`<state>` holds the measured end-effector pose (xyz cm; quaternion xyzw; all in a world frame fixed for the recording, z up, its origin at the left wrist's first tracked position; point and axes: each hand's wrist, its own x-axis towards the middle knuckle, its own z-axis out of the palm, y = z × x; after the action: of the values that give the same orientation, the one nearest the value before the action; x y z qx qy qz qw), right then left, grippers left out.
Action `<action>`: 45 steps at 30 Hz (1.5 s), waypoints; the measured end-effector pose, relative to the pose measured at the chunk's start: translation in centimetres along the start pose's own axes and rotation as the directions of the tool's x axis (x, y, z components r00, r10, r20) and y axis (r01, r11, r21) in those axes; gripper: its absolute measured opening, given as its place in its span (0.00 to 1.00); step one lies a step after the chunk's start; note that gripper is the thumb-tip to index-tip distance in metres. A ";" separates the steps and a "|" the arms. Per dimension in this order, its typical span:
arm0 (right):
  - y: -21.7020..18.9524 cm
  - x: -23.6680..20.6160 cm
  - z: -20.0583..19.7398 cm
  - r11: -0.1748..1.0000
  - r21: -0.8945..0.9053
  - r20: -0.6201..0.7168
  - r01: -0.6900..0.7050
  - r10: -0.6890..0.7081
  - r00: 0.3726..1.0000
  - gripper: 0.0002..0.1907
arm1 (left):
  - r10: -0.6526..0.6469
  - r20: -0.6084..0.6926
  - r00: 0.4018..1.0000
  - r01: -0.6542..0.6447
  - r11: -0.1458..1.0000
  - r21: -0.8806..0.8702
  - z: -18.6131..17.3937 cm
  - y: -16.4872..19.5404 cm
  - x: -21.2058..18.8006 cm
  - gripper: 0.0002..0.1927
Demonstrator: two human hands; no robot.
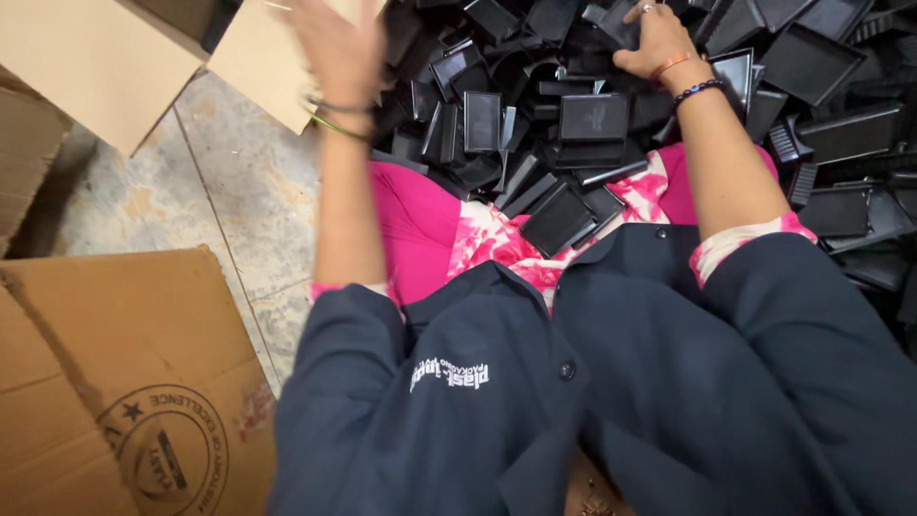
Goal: The person sits on the floor and repeatedly picks up small black plastic parts from a large pile, briefly inspects them, and places them into a cardboard box. The person continues this cycle throughout the clip.
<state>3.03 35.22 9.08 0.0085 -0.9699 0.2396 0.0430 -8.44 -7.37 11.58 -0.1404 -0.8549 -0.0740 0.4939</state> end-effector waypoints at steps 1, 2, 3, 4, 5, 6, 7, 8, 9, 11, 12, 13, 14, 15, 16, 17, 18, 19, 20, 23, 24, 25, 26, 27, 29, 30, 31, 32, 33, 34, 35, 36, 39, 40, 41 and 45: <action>0.0 0.0 -0.1 0.998 -0.002 0.058 -0.069 0.069 0.996 0.33 | -0.201 0.393 0.897 0.399 0.749 -0.528 -0.2 3.0 -2.2 0.22; -0.1 0.0 -0.1 0.991 -0.011 0.116 -0.137 0.137 0.984 0.33 | -0.072 0.516 0.854 0.441 0.626 -0.643 -0.3 5.7 -3.8 0.15; -0.2 -0.2 0.0 0.991 -0.078 0.091 -0.105 0.112 0.990 0.33 | 0.119 0.407 0.906 0.253 0.618 -0.745 -0.2 8.3 -5.3 0.23; -0.5 -0.5 0.0 0.987 -0.145 0.069 -0.074 0.084 0.994 0.32 | 0.171 0.367 0.914 0.207 0.581 -0.787 0.0 11.0 -6.8 0.26; -0.7 -0.9 0.0 0.976 -0.212 0.047 -0.042 0.053 0.997 0.32 | 0.172 0.425 0.889 0.240 0.615 -0.751 0.2 13.4 -7.8 0.29; -0.9 -1.5 0.2 0.985 -0.174 -0.080 -0.015 0.001 0.997 0.32 | 0.172 0.478 0.861 0.266 0.649 -0.713 0.7 15.1 -8.4 0.31; -1.0 -2.2 0.4 0.990 -0.141 -0.211 0.017 -0.047 0.976 0.32 | 0.155 0.576 0.803 0.344 0.668 -0.660 1.3 16.4 -8.7 0.32; -1.1 -3.2 0.7 0.992 -0.115 -0.338 0.053 -0.089 0.937 0.32 | 0.136 0.667 0.732 0.417 0.684 -0.598 1.7 17.5 -9.0 0.34; -1.2 -4.3 1.1 0.999 -0.002 -0.376 0.047 -0.044 0.926 0.31 | 0.131 0.700 0.702 0.416 0.723 -0.552 2.3 18.3 -9.0 0.30; -1.5 -7.0 2.0 0.974 0.222 -0.433 0.043 0.059 0.900 0.28 | 0.114 0.766 0.633 0.408 0.792 -0.454 3.0 19.0 -8.5 0.22; -1.7 -8.4 2.4 0.953 0.300 -0.411 0.033 0.098 0.906 0.29 | 0.081 0.708 0.702 0.406 0.771 -0.491 3.3 19.1 -8.3 0.19; -2.0 -9.7 2.8 0.927 0.375 -0.389 0.024 0.134 0.911 0.29 | 0.046 0.641 0.767 0.397 0.750 -0.529 3.5 19.0 -8.2 0.17; -2.4 -10.8 3.0 0.894 0.447 -0.367 0.016 0.167 0.915 0.30 | 0.008 0.567 0.824 0.382 0.730 -0.567 3.6 18.7 -8.2 0.15; -2.9 -11.7 3.3 0.878 0.477 -0.361 0.042 0.152 0.920 0.30 | -0.087 0.608 0.789 0.517 0.628 -0.581 3.5 18.4 -8.2 0.15; -3.6 -12.3 3.6 0.858 0.510 -0.352 0.064 0.140 0.926 0.30 | -0.171 0.656 0.735 0.636 0.509 -0.580 3.2 17.9 -8.3 0.15; -4.3 -12.8 3.9 0.835 0.544 -0.341 0.085 0.127 0.931 0.30 | -0.243 0.708 0.663 0.737 0.375 -0.562 2.7 17.4 -8.6 0.15; -5.3 -12.9 4.4 0.788 0.607 -0.328 0.103 0.131 0.936 0.30 | -0.223 0.718 0.660 0.748 0.287 -0.598 2.1 17.0 -9.1 0.16; -6.3 -12.9 4.9 0.736 0.666 -0.314 0.121 0.130 0.941 0.30 | -0.207 0.725 0.656 0.754 0.196 -0.627 1.2 16.6 -9.8 0.19; -7.5 -12.8 5.5 0.679 0.721 -0.301 0.141 0.123 0.946 0.31 | -0.195 0.729 0.656 0.753 0.103 -0.650 0.5 16.3 -10.4 0.22; -11.0 -12.6 7.6 0.533 0.834 -0.202 0.143 0.053 0.978 0.30 | -0.040 0.907 0.419 0.869 -0.271 -0.413 -2.3 16.4 -12.8 0.22; -12.0 -12.7 8.2 0.562 0.819 -0.174 0.111 0.059 0.983 0.30 | -0.041 0.922 0.384 0.820 -0.444 -0.361 -3.2 16.5 -13.4 0.17; -12.8 -12.8 8.7 0.592 0.802 -0.147 0.080 0.066 0.987 0.30 | -0.034 0.936 0.352 0.739 -0.603 -0.300 -3.9 16.6 -13.9 0.15; -13.4 -12.9 9.0 0.622 0.782 -0.119 0.047 0.074 0.990 0.30 | -0.021 0.947 0.321 0.630 -0.742 -0.229 -4.5 16.5 -14.1 0.16; -13.8 -13.0 9.1 0.575 0.816 -0.121 0.068 0.055 0.991 0.30 | -0.031 0.941 0.337 0.585 -0.776 -0.235 -5.0 16.4 -14.1 0.19; -14.1 -13.0 8.9 0.474 0.874 -0.129 0.104 0.021 0.991 0.29 | -0.049 0.929 0.368 0.491 -0.838 -0.239 -5.8 16.1 -13.9 0.26; -14.0 -12.9 8.6 0.443 0.893 -0.107 0.081 0.033 0.994 0.29 | -0.035 0.930 0.365 0.526 -0.817 -0.237 -6.1 16.1 -13.7 0.28; -13.8 -12.8 8.3 0.412 0.909 -0.084 0.057 0.046 0.995 0.28 | -0.018 0.932 0.361 0.559 -0.796 -0.232 -6.4 16.0 -13.6 0.29; -13.6 -12.7 8.0 0.383 0.923 -0.062 0.035 0.059 0.996 0.27 | 0.000 0.934 0.358 0.592 -0.774 -0.227 -6.6 16.1 -13.6 0.31; -13.4 -12.6 7.8 0.360 0.933 -0.042 0.022 0.046 0.998 0.27 | 0.016 0.925 0.379 0.614 -0.753 -0.238 -6.8 16.3 -13.6 0.32; -13.3 -12.5 7.6 0.337 0.942 -0.022 0.011 0.031 0.999 0.27 | 0.032 0.916 0.399 0.634 -0.731 -0.250 -6.9 16.6 -13.7 0.32; -13.3 -12.5 7.6 0.313 0.950 -0.003 -0.001 0.015 1.000 0.27 | 0.048 0.906 0.419 0.654 -0.709 -0.265 -7.0 17.0 -13.9 0.32; -13.3 -12.6 7.6 0.311 0.950 0.013 -0.018 0.018 1.000 0.27 | 0.034 0.913 0.407 0.662 -0.699 -0.269 -6.9 17.3 -14.1 0.31; -13.7 -13.2 8.1 0.311 0.949 0.036 -0.040 0.019 0.999 0.27 | -0.005 0.927 0.375 0.667 -0.693 -0.273 -6.1 17.9 -14.7 0.28; -13.9 -13.5 8.3 0.318 0.948 0.025 -0.029 0.017 1.000 0.27 | -0.012 0.930 0.368 0.654 -0.708 -0.268 -5.8 18.0 -14.9 0.27; -14.0 -13.7 8.4 0.324 0.946 0.015 -0.019 0.015 1.000 0.27 | -0.019 0.933 0.359 0.641 -0.721 -0.261 -5.4 18.1 -15.0 0.26; -14.4 -14.5 8.4 0.581 0.813 0.006 -0.037 0.055 0.998 0.30 | -0.065 0.946 0.319 0.653 -0.708 -0.269 -4.5 18.7 -15.7 0.27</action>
<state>17.38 18.53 7.11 -0.0005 -0.7524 0.6576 0.0379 8.54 6.59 -0.03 0.0416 -0.3991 -0.9031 -0.1528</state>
